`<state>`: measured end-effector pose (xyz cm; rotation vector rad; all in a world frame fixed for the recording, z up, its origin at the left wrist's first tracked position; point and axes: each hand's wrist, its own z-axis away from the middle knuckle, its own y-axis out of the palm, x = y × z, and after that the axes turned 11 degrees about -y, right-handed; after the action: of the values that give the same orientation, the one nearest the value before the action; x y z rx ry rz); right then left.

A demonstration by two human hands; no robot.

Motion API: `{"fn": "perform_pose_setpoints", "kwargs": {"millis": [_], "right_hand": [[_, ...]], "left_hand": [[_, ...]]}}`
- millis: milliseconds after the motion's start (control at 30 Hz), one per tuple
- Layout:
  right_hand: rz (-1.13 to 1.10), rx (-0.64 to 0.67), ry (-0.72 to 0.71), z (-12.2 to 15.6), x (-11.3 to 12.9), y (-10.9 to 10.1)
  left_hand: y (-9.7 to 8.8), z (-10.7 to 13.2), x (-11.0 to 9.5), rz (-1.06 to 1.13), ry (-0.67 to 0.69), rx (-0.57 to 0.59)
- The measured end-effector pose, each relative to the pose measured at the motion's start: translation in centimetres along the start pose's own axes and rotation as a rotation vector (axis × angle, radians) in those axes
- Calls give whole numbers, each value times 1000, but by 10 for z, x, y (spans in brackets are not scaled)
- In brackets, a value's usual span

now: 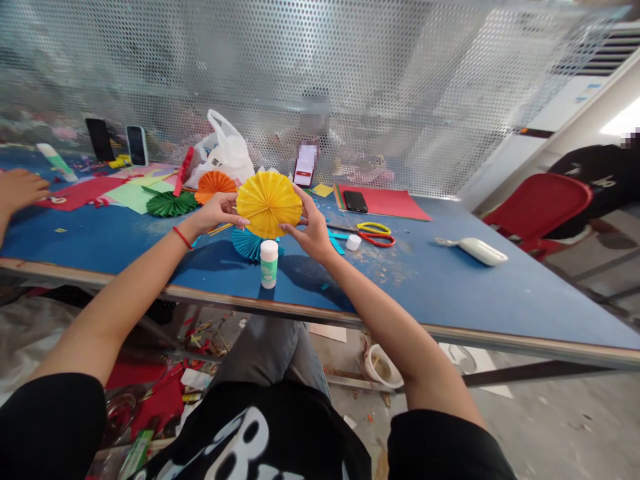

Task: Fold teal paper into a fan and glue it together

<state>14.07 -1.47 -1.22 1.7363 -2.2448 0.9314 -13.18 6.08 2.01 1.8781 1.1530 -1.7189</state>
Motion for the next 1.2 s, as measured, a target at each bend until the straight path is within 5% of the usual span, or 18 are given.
{"fn": "perform_pose_setpoints", "kwargs": {"millis": [300, 767, 933, 1200], "right_hand": [[285, -122, -66, 0, 0, -3], [460, -286, -208, -3, 2, -15], [339, -286, -112, -6, 5, -13], [194, -313, -11, -5, -4, -14]], "left_hand": [[0, 1, -2, 9, 43, -45], [-9, -1, 3, 1, -83, -168], [-7, -9, 15, -37, 27, -399], [-47, -16, 20, 603, 156, -995]]}}
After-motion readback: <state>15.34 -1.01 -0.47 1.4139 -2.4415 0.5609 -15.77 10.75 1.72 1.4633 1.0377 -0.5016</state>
